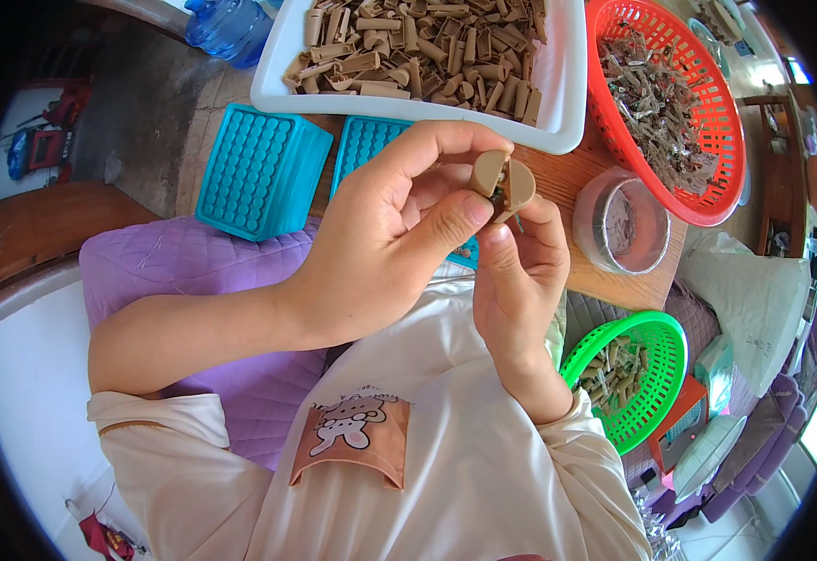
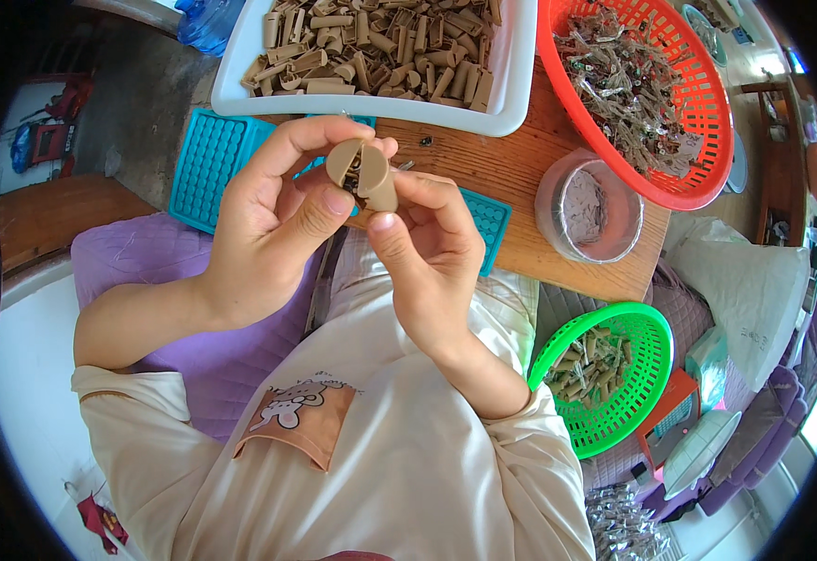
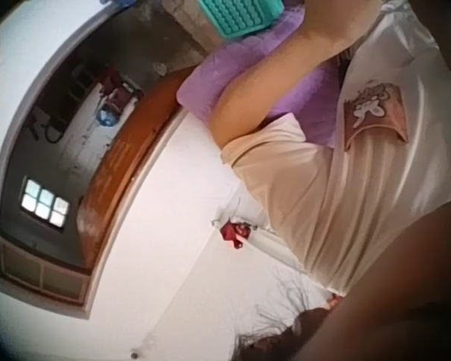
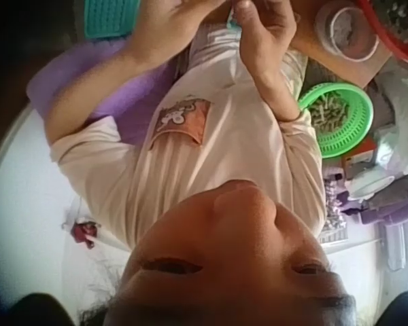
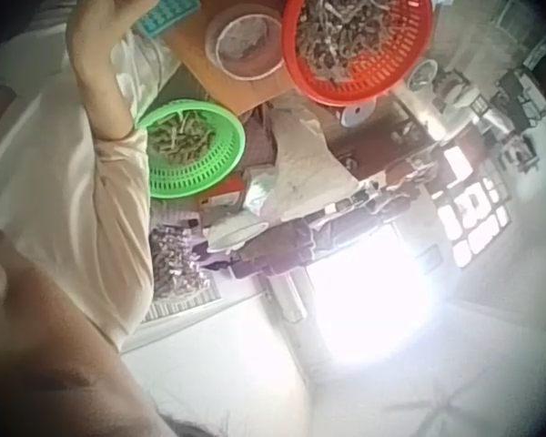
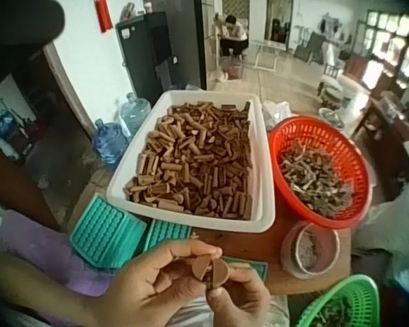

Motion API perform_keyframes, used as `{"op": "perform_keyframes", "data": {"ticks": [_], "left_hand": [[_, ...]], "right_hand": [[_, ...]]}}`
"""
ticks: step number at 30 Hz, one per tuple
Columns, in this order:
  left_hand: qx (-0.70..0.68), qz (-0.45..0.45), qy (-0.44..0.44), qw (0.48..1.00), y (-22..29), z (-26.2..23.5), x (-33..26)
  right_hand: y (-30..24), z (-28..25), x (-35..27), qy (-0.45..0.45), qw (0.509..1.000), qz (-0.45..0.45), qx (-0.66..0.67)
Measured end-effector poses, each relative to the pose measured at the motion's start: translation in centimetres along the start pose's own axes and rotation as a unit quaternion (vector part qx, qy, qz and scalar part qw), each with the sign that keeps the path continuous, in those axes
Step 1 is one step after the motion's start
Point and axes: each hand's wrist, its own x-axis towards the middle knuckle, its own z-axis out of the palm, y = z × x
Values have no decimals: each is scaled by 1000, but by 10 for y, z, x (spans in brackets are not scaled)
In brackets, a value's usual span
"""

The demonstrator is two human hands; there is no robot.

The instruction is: The person assembles small cylindrical blocks by hand, inserting internal components and wires into them.

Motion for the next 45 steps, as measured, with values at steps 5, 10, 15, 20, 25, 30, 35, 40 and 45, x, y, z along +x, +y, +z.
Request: {"op": "perform_keyframes", "data": {"ticks": [5,10,15,20,25,30,35,40,45], "left_hand": [[42,20,-6,999,-2,-1,-1],[62,19,-4,998,-3,1,-3],[104,11,14,994,-4,3,-4],[286,134,-6,949,-1,-1,3],[377,252,-65,889,4,3,5],[349,191,-71,915,3,-1,5],[134,28,-14,991,2,-7,5],[21,-105,24,994,14,-3,7],[19,-227,-52,972,5,-1,4]], "right_hand": [[2,3,1,1,1000,6,-6],[9,3,3,-6,997,-23,-75],[15,3,2,-2,986,-58,-156],[2,15,5,0,969,-61,-239],[1,21,-7,-19,952,-149,-266],[5,14,-2,-59,938,-134,-314],[-31,-14,21,-265,890,-3,-371],[-73,-103,31,-65,851,78,-515],[-74,-178,56,-94,582,43,-807]]}}
